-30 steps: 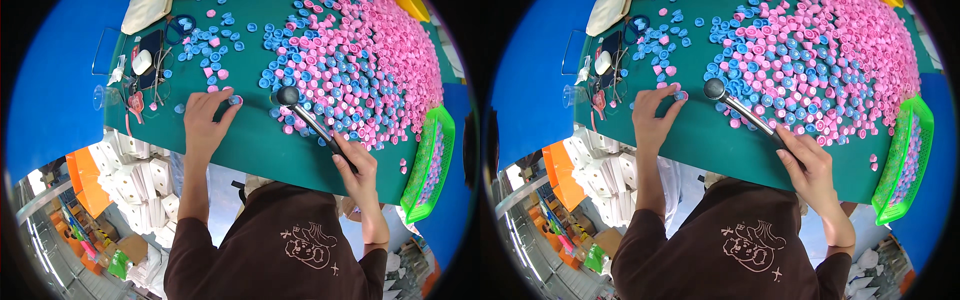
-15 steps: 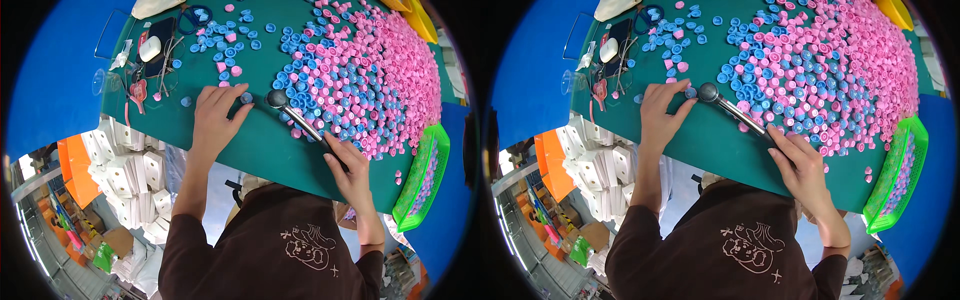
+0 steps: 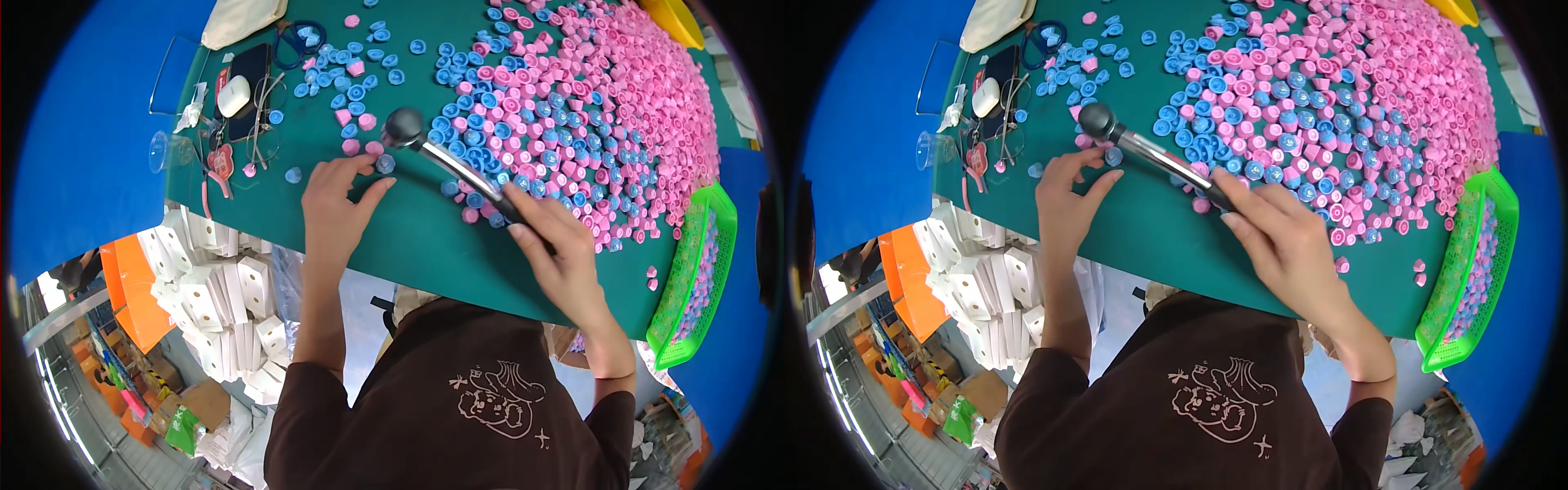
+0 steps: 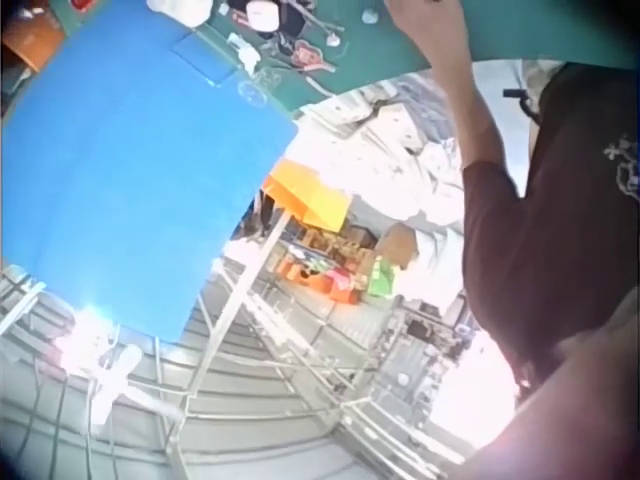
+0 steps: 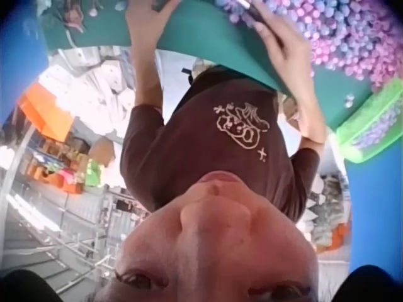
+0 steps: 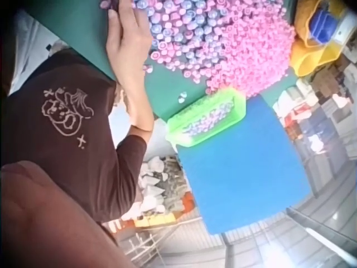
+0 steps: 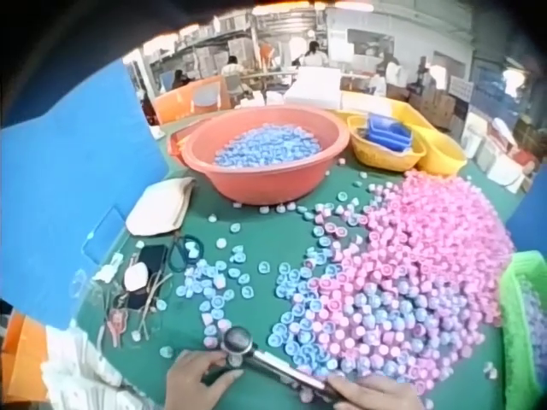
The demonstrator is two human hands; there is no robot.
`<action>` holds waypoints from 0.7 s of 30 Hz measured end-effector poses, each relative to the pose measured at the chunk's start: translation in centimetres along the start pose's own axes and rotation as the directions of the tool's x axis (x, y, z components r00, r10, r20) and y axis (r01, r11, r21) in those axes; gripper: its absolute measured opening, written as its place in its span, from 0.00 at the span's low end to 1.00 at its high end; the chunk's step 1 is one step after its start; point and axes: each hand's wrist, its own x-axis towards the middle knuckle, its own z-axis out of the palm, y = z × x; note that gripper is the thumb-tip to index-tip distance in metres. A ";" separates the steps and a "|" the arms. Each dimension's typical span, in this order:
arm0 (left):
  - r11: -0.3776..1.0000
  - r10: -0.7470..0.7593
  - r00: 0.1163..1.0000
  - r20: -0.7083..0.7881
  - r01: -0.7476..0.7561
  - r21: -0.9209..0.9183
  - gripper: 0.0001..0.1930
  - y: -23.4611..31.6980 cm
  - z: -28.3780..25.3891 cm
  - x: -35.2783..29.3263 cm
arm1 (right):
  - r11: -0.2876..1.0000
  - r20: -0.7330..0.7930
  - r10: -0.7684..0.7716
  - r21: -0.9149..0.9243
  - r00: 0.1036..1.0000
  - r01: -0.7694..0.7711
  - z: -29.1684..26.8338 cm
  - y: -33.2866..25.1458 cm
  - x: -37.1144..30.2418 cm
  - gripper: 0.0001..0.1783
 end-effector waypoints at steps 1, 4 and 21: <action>1.000 0.022 1.000 0.011 -0.021 -0.020 0.17 0.3 0.5 0.2 | 0.999 -0.031 -0.002 0.035 1.000 0.003 -0.6 0.3 -0.2 0.24; 0.996 0.046 0.992 0.114 -0.037 -0.076 0.16 1.9 2.0 0.3 | 1.000 -0.184 -0.007 -0.019 0.983 0.003 -2.4 1.3 -1.5 0.24; 0.807 0.524 0.828 0.198 -0.557 0.198 0.10 2.2 5.1 10.5 | 0.939 -0.430 0.327 0.046 0.842 -0.341 -8.4 6.0 -12.4 0.23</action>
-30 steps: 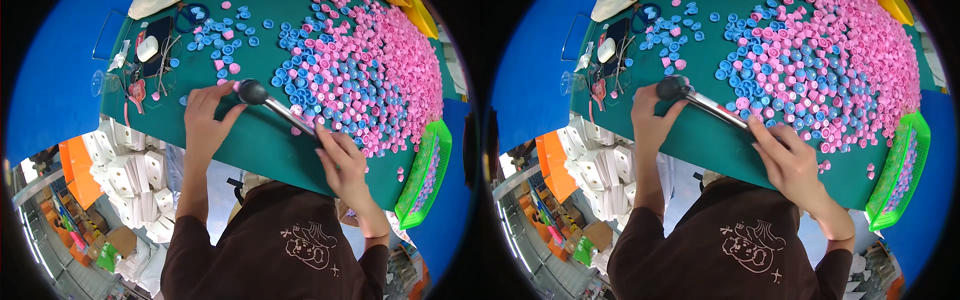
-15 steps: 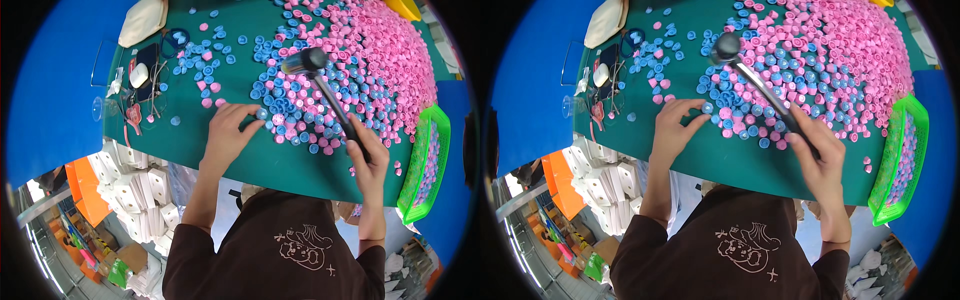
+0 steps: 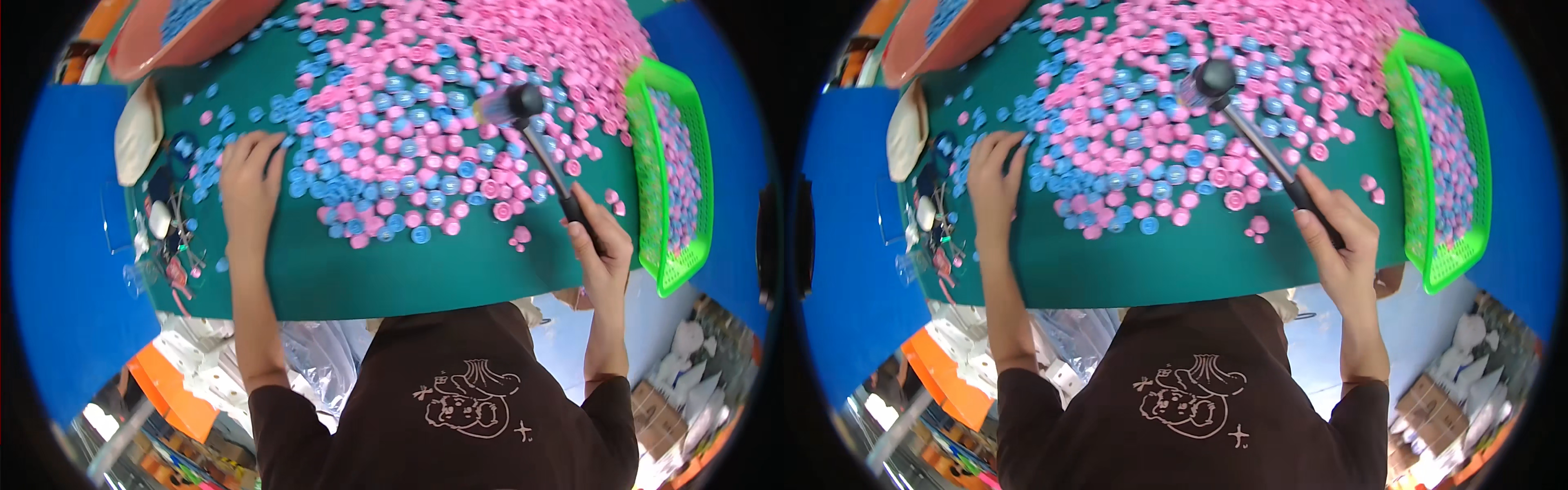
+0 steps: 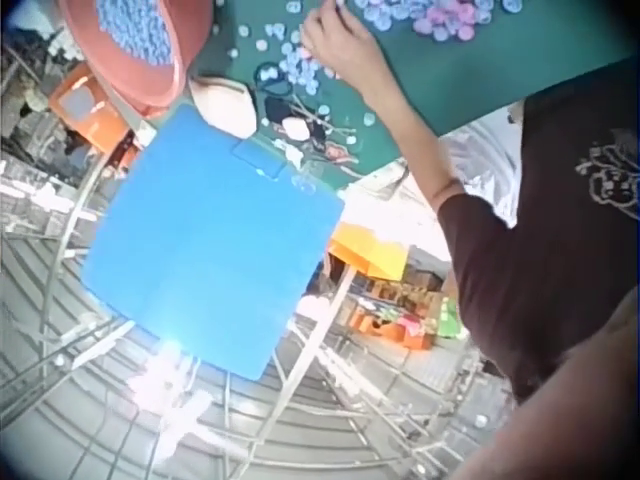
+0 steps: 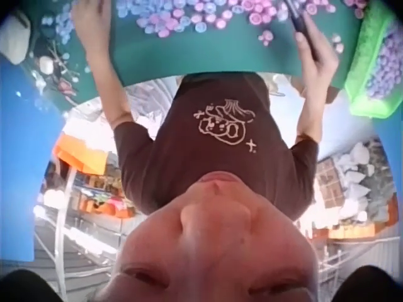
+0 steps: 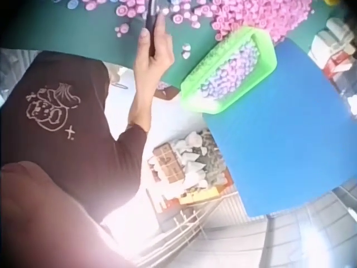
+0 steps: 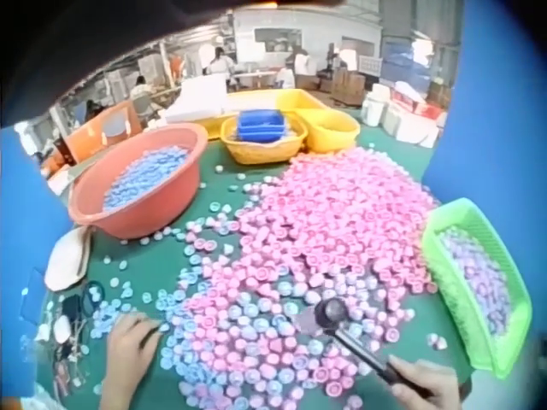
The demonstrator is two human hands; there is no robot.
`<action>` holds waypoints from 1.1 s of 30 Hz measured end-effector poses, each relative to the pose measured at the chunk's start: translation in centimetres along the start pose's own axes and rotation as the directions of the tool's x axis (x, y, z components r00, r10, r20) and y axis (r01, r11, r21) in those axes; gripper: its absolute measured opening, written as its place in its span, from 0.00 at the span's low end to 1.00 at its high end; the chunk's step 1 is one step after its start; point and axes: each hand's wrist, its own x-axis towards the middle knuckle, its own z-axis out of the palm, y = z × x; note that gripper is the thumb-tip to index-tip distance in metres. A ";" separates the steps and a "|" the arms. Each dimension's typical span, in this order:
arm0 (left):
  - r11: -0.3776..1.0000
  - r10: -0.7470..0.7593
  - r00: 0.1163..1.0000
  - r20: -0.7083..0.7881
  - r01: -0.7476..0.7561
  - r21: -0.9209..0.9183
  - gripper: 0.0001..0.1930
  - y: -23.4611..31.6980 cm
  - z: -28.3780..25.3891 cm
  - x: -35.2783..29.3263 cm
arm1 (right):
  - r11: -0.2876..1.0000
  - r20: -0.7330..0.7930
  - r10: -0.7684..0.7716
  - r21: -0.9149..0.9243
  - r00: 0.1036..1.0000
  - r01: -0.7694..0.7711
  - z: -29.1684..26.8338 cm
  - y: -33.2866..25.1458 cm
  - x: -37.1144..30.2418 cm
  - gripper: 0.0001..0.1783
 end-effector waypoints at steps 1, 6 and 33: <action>1.000 0.026 1.000 0.017 -0.026 0.010 0.10 0.2 -0.1 -0.3 | 0.999 0.025 0.023 -0.030 0.999 -0.022 -0.5 0.0 -0.3 0.23; 0.997 -0.051 0.996 0.077 0.055 -0.053 0.10 0.9 0.0 0.1 | 0.997 0.071 0.055 -0.057 0.996 -0.051 -1.5 0.5 -2.2 0.23; 0.942 0.250 0.926 0.282 -0.166 -0.291 0.16 11.6 2.4 4.1 | 0.988 0.051 0.031 -0.153 0.998 -0.023 -0.9 1.3 -0.2 0.23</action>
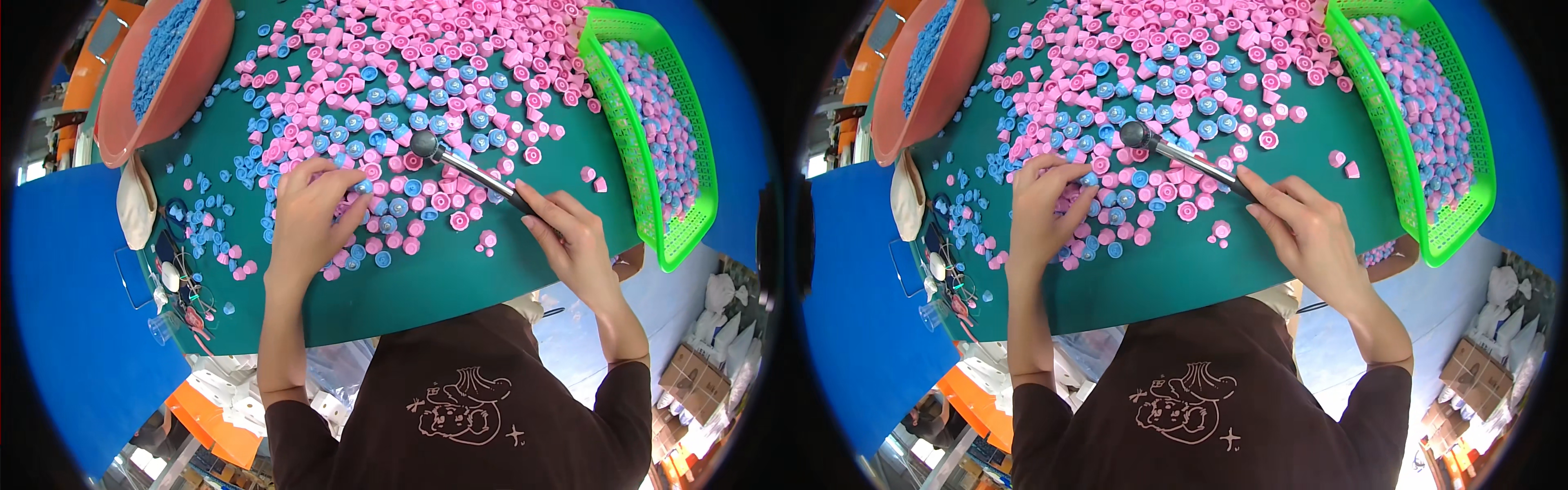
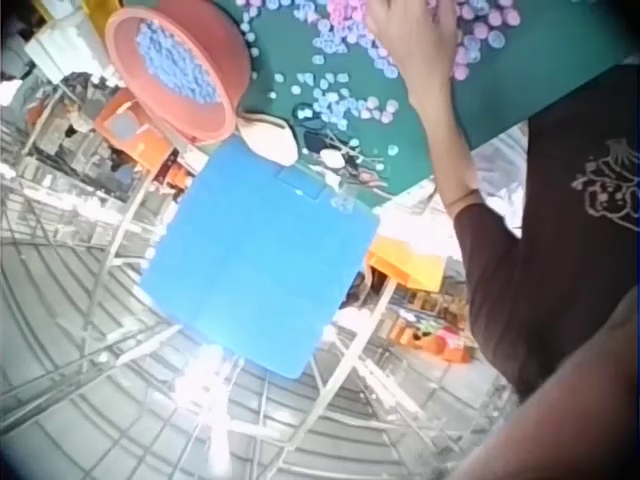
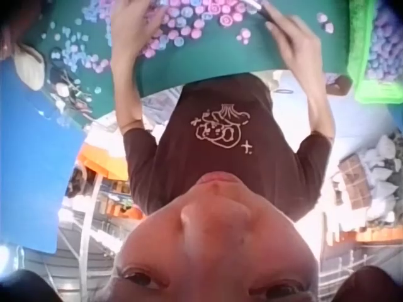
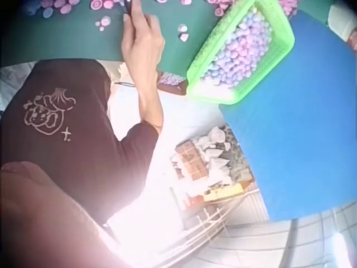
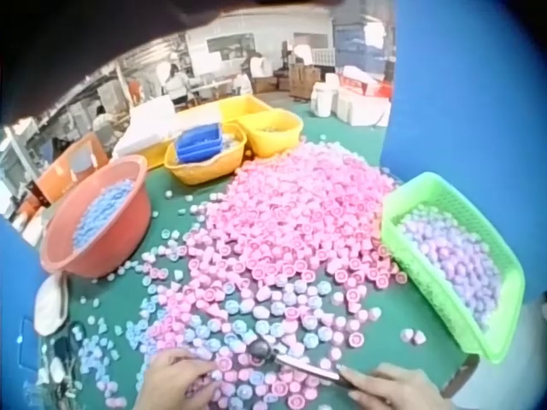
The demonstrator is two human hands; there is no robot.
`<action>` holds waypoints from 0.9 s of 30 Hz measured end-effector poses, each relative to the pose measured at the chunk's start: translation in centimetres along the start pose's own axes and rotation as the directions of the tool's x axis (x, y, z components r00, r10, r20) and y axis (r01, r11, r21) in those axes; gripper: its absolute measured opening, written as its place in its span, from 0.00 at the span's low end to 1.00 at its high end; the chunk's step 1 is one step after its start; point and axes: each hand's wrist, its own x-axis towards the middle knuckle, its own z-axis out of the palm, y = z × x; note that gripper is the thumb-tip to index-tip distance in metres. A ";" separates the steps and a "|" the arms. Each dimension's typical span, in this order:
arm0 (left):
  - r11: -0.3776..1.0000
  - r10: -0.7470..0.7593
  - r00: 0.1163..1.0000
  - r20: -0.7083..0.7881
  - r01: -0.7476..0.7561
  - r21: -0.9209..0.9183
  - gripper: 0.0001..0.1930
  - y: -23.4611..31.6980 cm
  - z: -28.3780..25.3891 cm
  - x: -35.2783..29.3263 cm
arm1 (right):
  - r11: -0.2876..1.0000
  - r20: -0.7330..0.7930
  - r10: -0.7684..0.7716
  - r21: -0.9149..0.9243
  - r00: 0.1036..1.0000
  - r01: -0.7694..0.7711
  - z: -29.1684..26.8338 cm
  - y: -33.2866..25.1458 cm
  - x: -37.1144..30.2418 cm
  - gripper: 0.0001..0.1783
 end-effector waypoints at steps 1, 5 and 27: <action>1.000 0.018 0.999 -0.037 -0.019 -0.024 0.15 -0.3 0.2 -0.2 | 0.999 -0.001 -0.002 0.036 1.000 0.002 0.0 0.1 0.1 0.23; 0.997 -0.058 0.988 -0.142 0.049 -0.067 0.15 0.4 0.2 0.3 | 0.994 -0.003 0.012 0.107 1.000 -0.012 -0.4 -0.1 0.0 0.23; 0.997 -0.079 0.983 -0.166 0.075 -0.031 0.12 0.6 1.5 1.7 | 0.987 0.015 0.059 0.146 0.998 -0.060 -0.1 0.1 0.2 0.23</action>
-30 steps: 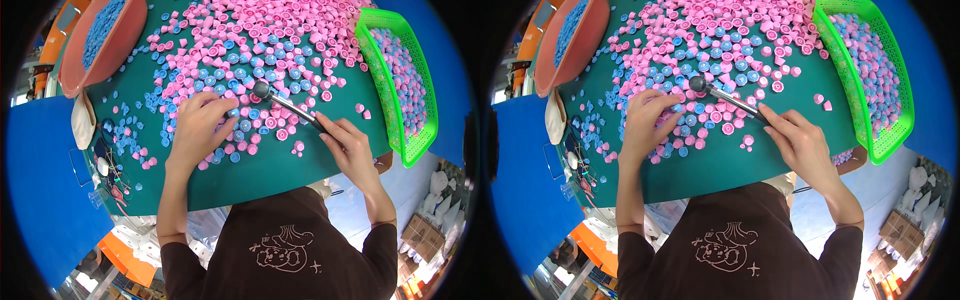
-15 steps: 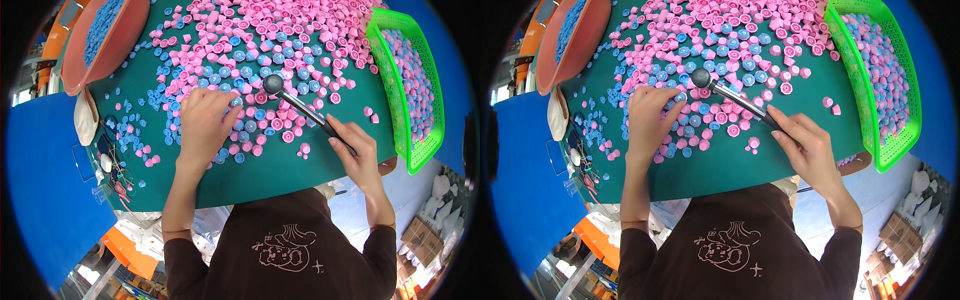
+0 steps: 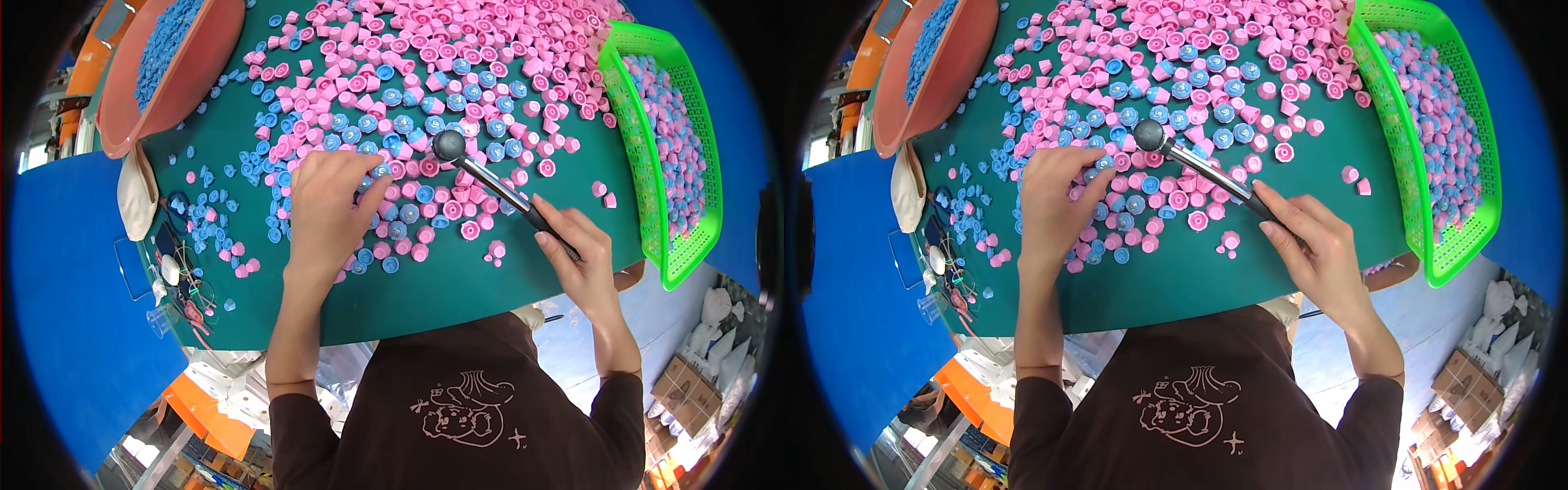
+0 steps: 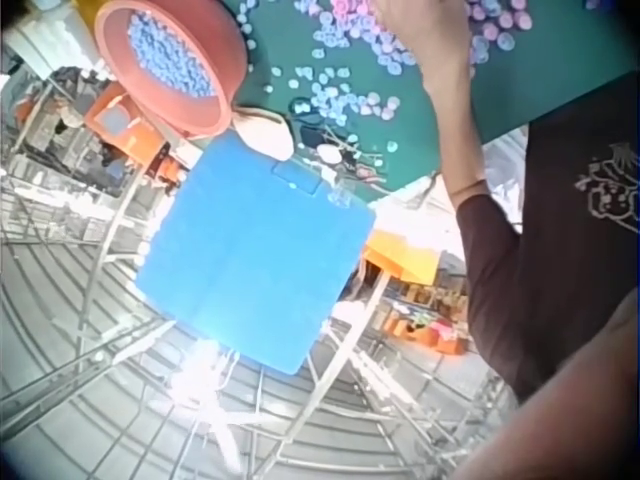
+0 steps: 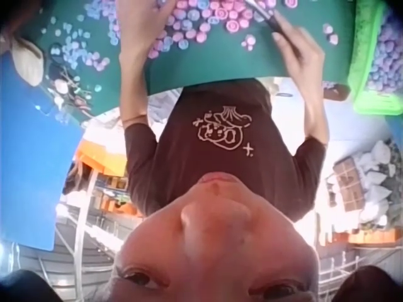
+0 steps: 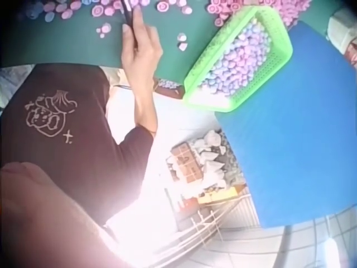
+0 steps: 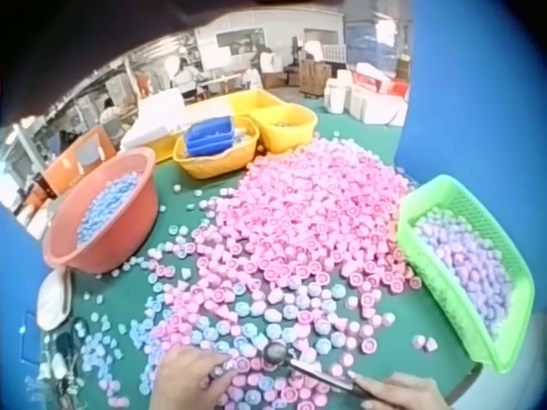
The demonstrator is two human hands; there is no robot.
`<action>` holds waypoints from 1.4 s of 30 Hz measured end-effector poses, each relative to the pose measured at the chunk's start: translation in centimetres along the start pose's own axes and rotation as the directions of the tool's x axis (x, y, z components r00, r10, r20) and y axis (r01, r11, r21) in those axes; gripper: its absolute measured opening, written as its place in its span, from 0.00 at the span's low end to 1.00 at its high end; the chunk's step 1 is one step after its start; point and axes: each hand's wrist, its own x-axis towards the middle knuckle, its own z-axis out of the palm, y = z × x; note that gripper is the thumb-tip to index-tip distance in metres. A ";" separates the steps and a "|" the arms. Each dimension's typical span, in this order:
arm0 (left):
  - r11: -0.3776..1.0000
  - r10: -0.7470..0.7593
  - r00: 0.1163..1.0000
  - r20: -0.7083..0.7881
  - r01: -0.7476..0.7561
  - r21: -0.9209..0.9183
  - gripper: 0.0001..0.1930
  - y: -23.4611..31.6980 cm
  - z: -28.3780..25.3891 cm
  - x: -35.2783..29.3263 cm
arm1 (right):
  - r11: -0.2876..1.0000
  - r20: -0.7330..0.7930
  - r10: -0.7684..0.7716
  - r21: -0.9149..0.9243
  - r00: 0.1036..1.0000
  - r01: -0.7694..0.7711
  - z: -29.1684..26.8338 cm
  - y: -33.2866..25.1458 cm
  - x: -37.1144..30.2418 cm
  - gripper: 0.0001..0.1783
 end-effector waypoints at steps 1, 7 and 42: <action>1.000 0.022 1.000 0.004 -0.022 0.003 0.12 0.2 -0.1 0.2 | 1.000 0.003 0.005 -0.005 1.000 -0.005 -0.1 -0.1 0.0 0.23; 1.000 0.012 1.000 0.021 -0.011 -0.025 0.11 -0.1 1.3 0.1 | 1.000 0.016 -0.013 -0.007 1.000 0.013 0.3 -0.2 0.0 0.23; 0.996 -0.011 1.000 -0.014 0.009 -0.086 0.12 -1.4 -1.7 -0.2 | 0.967 -0.038 -0.239 -0.105 0.970 0.234 2.0 -1.7 1.2 0.23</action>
